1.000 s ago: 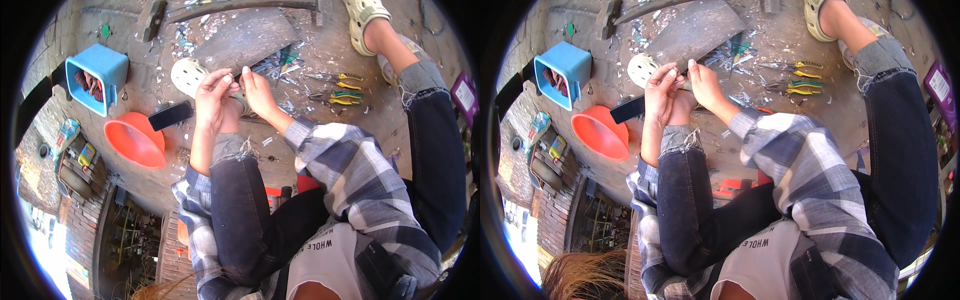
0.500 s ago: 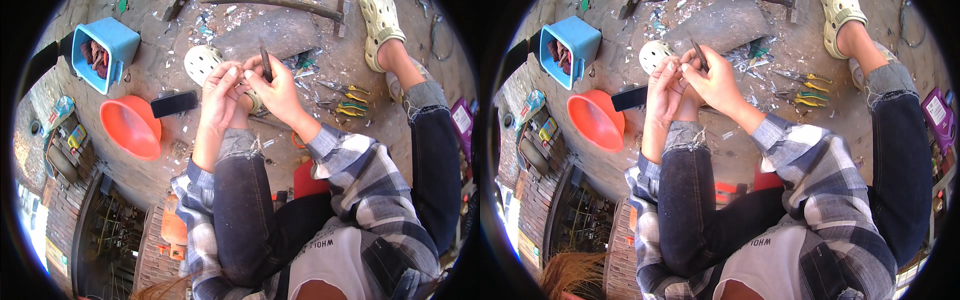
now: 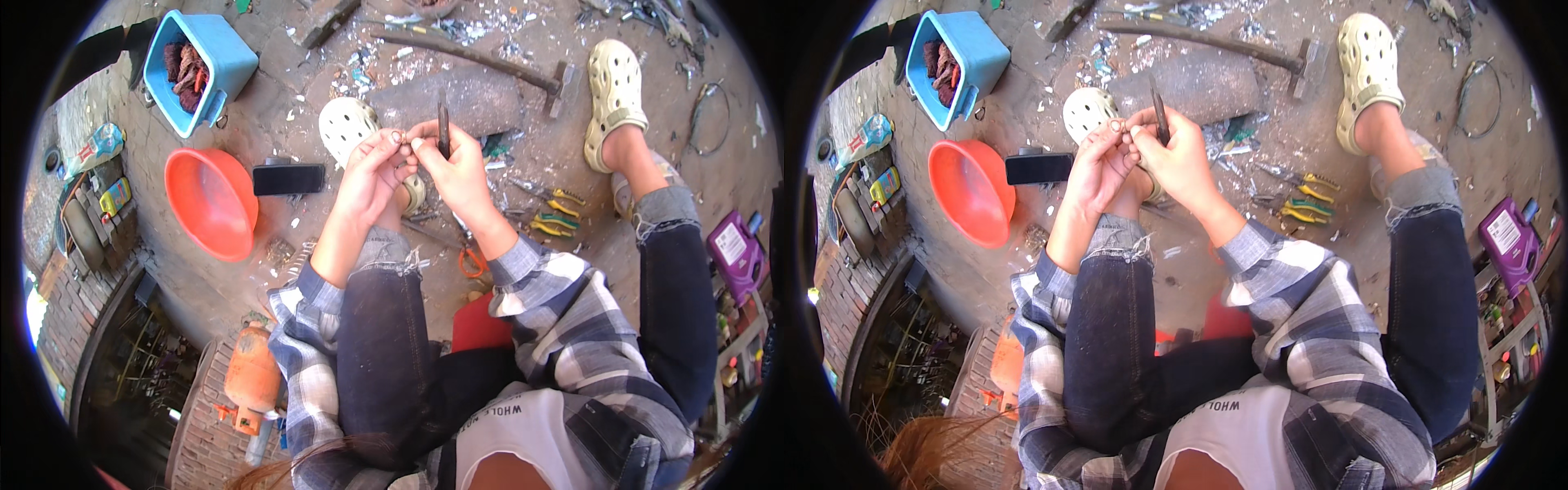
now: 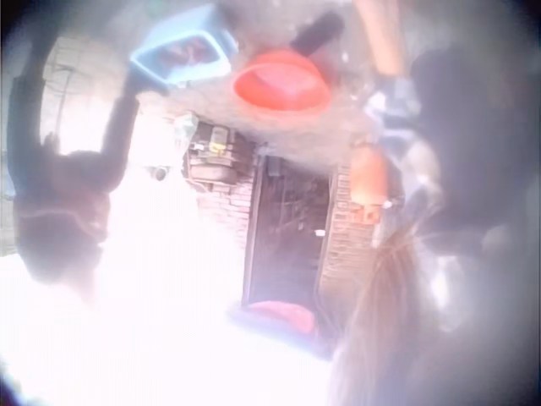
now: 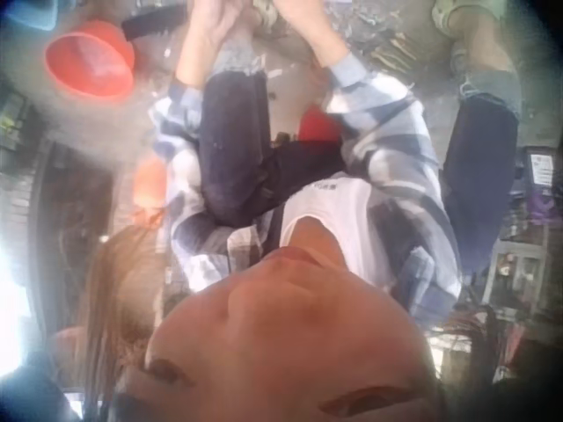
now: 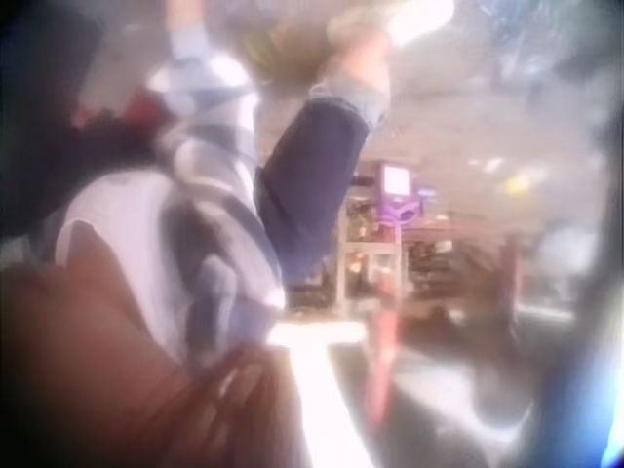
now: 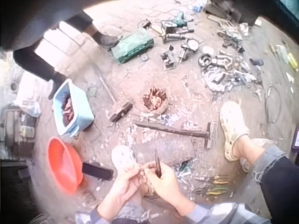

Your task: The person sits on a low stool and repeatedly files a small metal piece on a metal block, then hammers it on the same block. The person handles the metal piece and tools directly with their hands.

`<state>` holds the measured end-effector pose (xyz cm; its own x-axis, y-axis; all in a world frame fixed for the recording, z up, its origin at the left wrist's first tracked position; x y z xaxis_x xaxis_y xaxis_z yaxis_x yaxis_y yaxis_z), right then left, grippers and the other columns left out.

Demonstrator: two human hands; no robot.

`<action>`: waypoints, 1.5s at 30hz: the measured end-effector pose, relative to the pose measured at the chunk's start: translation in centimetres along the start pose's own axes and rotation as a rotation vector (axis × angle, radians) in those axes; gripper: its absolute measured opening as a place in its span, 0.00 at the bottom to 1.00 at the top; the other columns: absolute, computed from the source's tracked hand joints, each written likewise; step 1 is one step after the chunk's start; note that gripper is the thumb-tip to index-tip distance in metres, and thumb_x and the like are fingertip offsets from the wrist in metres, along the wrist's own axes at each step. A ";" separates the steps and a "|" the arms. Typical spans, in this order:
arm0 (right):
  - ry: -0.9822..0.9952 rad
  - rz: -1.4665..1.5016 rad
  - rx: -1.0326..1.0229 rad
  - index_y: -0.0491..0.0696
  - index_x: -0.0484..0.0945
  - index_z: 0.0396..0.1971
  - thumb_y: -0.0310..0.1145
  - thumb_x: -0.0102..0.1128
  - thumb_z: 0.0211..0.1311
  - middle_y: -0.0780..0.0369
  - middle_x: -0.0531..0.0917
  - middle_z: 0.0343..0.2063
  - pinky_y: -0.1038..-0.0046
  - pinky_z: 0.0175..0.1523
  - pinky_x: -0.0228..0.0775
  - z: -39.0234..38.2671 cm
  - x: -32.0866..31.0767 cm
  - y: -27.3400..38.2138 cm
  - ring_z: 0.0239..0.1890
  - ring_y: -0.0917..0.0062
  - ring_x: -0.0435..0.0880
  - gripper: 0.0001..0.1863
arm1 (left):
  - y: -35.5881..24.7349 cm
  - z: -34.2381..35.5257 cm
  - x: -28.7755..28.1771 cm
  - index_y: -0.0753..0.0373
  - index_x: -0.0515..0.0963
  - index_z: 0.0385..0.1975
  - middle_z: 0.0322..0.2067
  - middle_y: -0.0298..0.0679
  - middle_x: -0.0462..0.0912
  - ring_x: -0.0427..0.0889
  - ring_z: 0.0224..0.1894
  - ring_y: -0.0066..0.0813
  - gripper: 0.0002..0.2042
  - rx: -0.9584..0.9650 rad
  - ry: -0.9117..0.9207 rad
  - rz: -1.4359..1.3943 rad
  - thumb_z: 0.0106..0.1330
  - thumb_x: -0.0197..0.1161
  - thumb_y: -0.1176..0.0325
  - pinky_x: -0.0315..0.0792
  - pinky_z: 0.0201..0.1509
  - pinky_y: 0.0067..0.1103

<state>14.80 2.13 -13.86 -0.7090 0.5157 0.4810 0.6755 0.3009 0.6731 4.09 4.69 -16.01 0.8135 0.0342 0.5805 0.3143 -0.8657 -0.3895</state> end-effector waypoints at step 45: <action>0.018 0.241 0.294 0.42 0.77 0.33 0.31 0.54 0.62 0.73 0.70 0.17 0.86 0.19 0.45 0.1 -2.0 0.0 0.16 0.92 0.60 0.08 | -3.0 -0.5 5.4 0.70 0.75 0.45 0.41 0.40 0.80 0.79 0.37 0.21 0.11 0.325 -0.040 0.501 0.62 0.59 0.80 0.75 0.39 0.17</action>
<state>16.24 1.22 -14.85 -0.5247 0.5865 0.6170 0.8505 0.3915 0.3512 7.31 7.24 -11.39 0.9172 -0.3144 0.2446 0.0162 -0.5841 -0.8115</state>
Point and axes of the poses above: each hand's wrist, its own z-axis towards the middle knuckle, its own x-axis out of the palm, y = z × x, the point moved 10 cm from there along z, towards the middle knuckle
